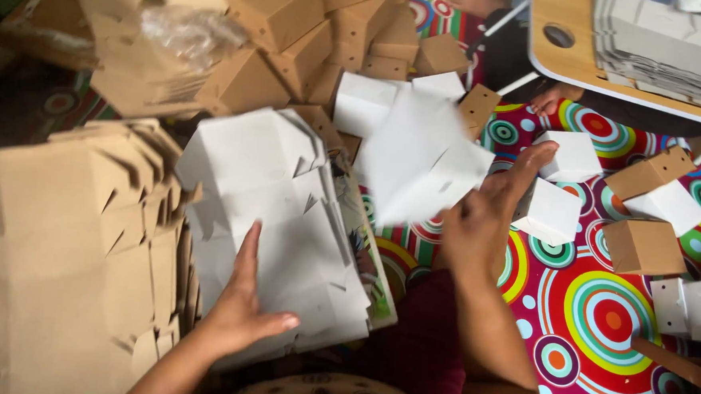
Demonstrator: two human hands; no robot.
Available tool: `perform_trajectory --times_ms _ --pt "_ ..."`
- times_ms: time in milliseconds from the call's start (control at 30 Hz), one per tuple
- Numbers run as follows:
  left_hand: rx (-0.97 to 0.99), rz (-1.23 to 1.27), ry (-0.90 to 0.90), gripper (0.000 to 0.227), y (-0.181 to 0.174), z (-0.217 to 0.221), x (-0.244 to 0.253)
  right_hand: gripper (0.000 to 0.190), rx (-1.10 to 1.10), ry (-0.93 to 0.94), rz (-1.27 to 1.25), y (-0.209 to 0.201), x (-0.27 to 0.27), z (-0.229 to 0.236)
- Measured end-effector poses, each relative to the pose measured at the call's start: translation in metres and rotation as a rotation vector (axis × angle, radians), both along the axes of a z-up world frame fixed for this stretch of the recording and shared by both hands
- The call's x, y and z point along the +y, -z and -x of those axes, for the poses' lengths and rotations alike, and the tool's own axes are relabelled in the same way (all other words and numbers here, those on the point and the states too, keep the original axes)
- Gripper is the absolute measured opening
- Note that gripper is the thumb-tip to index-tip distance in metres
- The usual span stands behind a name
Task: Assembling small white cardboard boxes from flat templates by folding them along creases.
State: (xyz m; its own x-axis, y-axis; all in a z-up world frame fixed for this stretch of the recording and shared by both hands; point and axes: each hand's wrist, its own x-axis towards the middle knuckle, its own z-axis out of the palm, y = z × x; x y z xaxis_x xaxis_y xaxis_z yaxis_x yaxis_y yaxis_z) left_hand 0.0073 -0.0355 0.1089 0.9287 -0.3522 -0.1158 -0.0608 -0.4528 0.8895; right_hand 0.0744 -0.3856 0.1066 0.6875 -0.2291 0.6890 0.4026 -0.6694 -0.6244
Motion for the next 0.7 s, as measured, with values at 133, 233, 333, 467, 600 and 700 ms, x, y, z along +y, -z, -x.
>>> perform_trajectory --times_ms 133,233,333,467,600,700 --pt "-0.195 0.243 0.021 0.162 -0.002 -0.006 -0.024 0.008 0.168 -0.201 0.005 -0.012 0.088 0.077" --pt "-0.206 0.401 0.03 0.164 0.016 0.003 -0.016 0.012 0.112 -0.312 0.008 -0.012 0.112 0.103" --pt "-0.206 0.605 0.047 0.148 0.016 0.013 -0.011 0.011 0.184 -0.327 0.043 -0.002 0.102 0.105" --pt "0.025 0.846 -0.12 0.064 -0.023 0.041 0.004 0.01 0.296 -0.332 -0.253 -0.005 0.084 0.097" --pt "0.071 1.012 -0.322 0.074 -0.008 0.047 -0.007 0.012 0.387 -0.345 -0.37 -0.009 0.091 0.093" --pt "0.098 0.854 -0.358 0.09 -0.004 0.03 -0.008 0.011 0.338 -0.213 -0.3 -0.019 0.106 0.092"
